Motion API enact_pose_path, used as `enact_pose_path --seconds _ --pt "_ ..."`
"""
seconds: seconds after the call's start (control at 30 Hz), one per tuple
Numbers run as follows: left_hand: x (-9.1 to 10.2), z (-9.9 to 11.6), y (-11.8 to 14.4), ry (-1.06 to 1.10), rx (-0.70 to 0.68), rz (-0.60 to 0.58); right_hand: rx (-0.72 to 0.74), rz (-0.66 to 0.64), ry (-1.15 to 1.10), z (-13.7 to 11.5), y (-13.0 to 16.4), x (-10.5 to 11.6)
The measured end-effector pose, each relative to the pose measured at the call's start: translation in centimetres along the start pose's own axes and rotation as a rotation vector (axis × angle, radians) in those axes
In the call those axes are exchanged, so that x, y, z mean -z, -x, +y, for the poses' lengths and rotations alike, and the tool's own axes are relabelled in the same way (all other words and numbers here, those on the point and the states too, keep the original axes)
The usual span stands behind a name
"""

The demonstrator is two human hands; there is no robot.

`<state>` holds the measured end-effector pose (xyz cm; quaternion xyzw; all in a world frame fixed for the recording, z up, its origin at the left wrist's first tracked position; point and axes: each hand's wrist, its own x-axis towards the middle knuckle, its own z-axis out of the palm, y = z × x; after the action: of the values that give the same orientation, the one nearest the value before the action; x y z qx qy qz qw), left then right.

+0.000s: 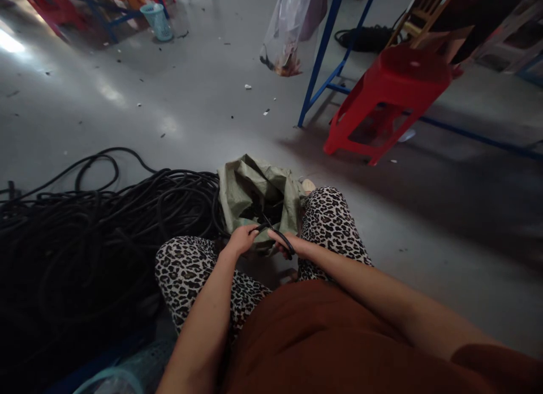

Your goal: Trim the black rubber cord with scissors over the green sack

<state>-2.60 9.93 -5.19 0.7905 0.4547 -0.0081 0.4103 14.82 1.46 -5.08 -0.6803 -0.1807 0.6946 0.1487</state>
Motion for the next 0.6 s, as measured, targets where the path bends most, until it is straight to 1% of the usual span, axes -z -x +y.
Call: enact_pose_path --seconds 0.2,0.27,0.37,0.6 --pt "0.0 0.4 -0.1 0.027 0.01 0.014 0.044 0.048 0.06 -0.6 1.1 0.0" --pt "0.0 0.4 -0.1 0.031 0.014 0.02 0.083 0.059 0.071 -0.6 1.3 0.0" --pt "-0.1 0.3 -0.2 0.025 0.029 0.026 0.129 0.08 0.111 -0.5 1.3 0.0" --pt "-0.2 -0.1 -0.3 -0.029 0.076 0.042 0.154 0.123 0.258 -0.1 0.9 0.2"
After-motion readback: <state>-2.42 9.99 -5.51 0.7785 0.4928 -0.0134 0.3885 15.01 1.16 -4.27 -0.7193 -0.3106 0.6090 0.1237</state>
